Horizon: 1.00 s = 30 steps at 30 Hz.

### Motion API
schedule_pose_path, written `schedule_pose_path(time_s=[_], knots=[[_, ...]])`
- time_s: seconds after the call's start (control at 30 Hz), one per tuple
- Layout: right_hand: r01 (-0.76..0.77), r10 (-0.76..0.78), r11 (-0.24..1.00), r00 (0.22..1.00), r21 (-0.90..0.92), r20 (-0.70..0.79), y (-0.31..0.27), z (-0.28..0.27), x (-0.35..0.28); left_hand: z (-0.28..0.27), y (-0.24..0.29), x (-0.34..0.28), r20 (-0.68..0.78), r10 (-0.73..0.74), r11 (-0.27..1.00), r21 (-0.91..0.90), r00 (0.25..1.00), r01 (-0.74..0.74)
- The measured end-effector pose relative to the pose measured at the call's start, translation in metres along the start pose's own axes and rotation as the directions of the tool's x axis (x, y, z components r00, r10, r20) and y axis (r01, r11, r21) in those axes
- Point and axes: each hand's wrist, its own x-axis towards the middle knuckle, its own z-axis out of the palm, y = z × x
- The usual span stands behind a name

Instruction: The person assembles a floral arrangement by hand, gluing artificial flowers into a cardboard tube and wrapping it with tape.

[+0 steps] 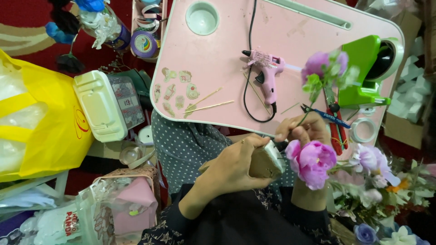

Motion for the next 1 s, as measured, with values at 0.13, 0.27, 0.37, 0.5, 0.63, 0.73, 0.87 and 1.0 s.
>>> schedule_pose_path(time_s=[0.13, 0.27, 0.37, 0.5, 0.63, 0.73, 0.87, 1.0], knots=[[0.086, -0.085, 0.996, 0.987, 0.005, -0.139, 0.004, 0.008, 0.004, -0.005, 0.008, 0.001, 0.066, -0.087, 0.990, -0.109, 0.994, 0.093], [0.034, -0.028, 0.999, 0.958, 0.015, -0.286, 0.013, 0.005, 0.009, -0.013, 0.009, 0.002, 0.112, -0.147, 0.977, -0.136, 0.983, 0.162], [0.144, -0.066, 0.984, 0.838, 0.103, -0.542, -0.006, 0.013, 0.041, -0.023, 0.012, -0.003, 0.203, -0.225, 0.952, -0.161, 0.953, 0.259], [0.120, -0.061, 0.988, 0.876, 0.093, -0.478, 0.010, -0.031, 0.037, -0.047, -0.006, -0.004, 0.118, -0.530, 0.816, -0.200, 0.840, 0.543], [-0.072, 0.045, 0.997, 0.832, -0.027, -0.553, 0.018, -0.008, 0.023, -0.066, -0.070, 0.008, -0.401, -0.583, 0.727, 0.133, 0.707, 0.674], [-0.168, 0.105, 0.984, 0.813, -0.059, -0.573, 0.031, -0.001, 0.005, -0.077, -0.101, 0.020, -0.556, -0.389, 0.714, 0.322, 0.734, 0.622], [-0.162, 0.073, 0.981, 0.826, -0.111, -0.559, 0.045, 0.006, -0.013, -0.057, -0.088, 0.029, -0.619, -0.257, 0.637, 0.468, 0.742, 0.612], [-0.172, 0.052, 0.972, 0.825, -0.162, -0.562, 0.041, 0.030, -0.017, -0.010, -0.032, 0.030, -0.512, -0.081, 0.822, 0.451, 0.855, 0.348]])
